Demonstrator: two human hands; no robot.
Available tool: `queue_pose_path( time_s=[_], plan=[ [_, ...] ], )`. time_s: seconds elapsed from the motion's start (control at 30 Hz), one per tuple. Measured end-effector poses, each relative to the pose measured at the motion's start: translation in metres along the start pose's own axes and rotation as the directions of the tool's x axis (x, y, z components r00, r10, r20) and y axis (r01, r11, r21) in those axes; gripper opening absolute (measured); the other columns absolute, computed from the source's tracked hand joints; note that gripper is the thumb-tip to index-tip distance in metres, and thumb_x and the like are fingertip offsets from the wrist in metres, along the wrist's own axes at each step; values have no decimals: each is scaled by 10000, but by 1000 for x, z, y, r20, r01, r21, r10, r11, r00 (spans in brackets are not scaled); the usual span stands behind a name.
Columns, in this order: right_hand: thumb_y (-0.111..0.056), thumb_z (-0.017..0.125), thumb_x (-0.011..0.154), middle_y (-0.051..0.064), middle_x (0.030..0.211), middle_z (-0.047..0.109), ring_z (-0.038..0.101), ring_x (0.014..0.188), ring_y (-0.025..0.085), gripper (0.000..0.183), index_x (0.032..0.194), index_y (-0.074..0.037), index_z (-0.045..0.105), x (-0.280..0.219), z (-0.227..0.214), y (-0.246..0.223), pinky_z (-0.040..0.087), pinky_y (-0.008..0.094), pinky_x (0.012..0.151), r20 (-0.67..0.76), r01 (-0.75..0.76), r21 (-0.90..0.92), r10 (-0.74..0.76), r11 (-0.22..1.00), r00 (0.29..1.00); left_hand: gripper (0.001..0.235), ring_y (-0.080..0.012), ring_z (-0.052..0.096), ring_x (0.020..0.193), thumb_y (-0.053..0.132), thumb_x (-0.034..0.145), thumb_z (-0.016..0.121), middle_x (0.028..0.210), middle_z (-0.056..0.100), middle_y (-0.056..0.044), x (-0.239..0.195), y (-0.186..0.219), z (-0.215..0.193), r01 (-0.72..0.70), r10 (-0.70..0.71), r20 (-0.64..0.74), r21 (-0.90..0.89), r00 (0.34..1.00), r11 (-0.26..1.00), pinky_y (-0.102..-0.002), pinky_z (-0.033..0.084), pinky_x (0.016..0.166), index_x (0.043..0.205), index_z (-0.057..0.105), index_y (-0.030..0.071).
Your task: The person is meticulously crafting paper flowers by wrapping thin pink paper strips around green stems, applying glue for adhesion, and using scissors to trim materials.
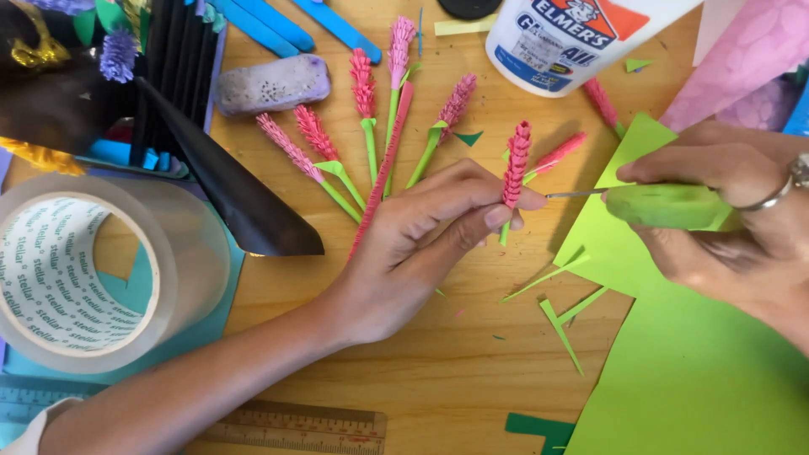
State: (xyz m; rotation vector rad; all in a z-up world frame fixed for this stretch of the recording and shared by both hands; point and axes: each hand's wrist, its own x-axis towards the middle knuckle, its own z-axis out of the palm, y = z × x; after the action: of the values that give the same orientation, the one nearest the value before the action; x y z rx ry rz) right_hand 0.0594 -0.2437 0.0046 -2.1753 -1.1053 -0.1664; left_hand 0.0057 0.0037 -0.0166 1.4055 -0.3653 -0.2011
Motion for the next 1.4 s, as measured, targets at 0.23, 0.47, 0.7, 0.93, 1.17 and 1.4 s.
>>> queue_pose_path(
  time_s=[0.23, 0.47, 0.7, 0.93, 1.17, 1.4],
  plan=[
    [-19, 632, 839, 215, 879, 656, 636, 747, 245, 203, 999, 86, 562, -19, 3, 9, 481, 320, 632, -19, 0, 29, 1, 1000, 1000, 89, -140, 544, 777, 17, 920, 625, 883, 602, -67, 0, -2, 3, -127, 137, -100, 98, 986, 987, -246, 465, 733, 1007, 622, 35],
    [-324, 571, 783, 122, 794, 695, 657, 592, 209, 383, 923, 18, 672, -27, -1, 34, 513, 314, 553, 258, -123, -101, 146, 987, 955, 111, -125, 605, 787, 23, 879, 682, 903, 654, -82, -2, -4, 4, -116, 126, -145, 79, 981, 990, -215, 532, 698, 978, 643, 54],
    [-287, 673, 748, 150, 888, 681, 642, 722, 228, 397, 999, 14, 613, -28, 4, 18, 449, 347, 614, 167, -28, -64, 39, 998, 985, 102, -113, 615, 778, 24, 843, 706, 877, 658, -84, -1, -2, 5, -80, 86, -171, 39, 981, 996, -201, 552, 696, 929, 651, 39],
    [-368, 675, 683, 117, 963, 703, 674, 761, 228, 488, 1042, -39, 642, -35, -1, 37, 480, 354, 615, 296, -57, -83, 79, 995, 952, 83, -115, 616, 756, 27, 834, 712, 850, 670, -73, 0, 0, 6, -82, 87, -161, 36, 983, 996, -206, 544, 670, 897, 659, 39],
    [-370, 680, 686, 94, 964, 703, 673, 771, 219, 486, 1056, -57, 641, -32, -1, 26, 490, 354, 635, 320, -56, -107, 88, 993, 943, 73, -112, 585, 699, 21, 798, 725, 809, 671, -69, 1, 2, 6, -85, 87, -156, 18, 984, 996, -210, 533, 661, 831, 661, 9],
    [-357, 653, 719, 97, 986, 684, 646, 810, 216, 493, 1092, -41, 590, -29, 0, 12, 475, 357, 707, 248, -80, -88, 99, 993, 964, 69, -118, 610, 714, 14, 809, 716, 833, 682, -86, 1, 1, 6, -66, 61, -144, -28, 988, 997, -211, 551, 665, 856, 666, 8]
  ],
)
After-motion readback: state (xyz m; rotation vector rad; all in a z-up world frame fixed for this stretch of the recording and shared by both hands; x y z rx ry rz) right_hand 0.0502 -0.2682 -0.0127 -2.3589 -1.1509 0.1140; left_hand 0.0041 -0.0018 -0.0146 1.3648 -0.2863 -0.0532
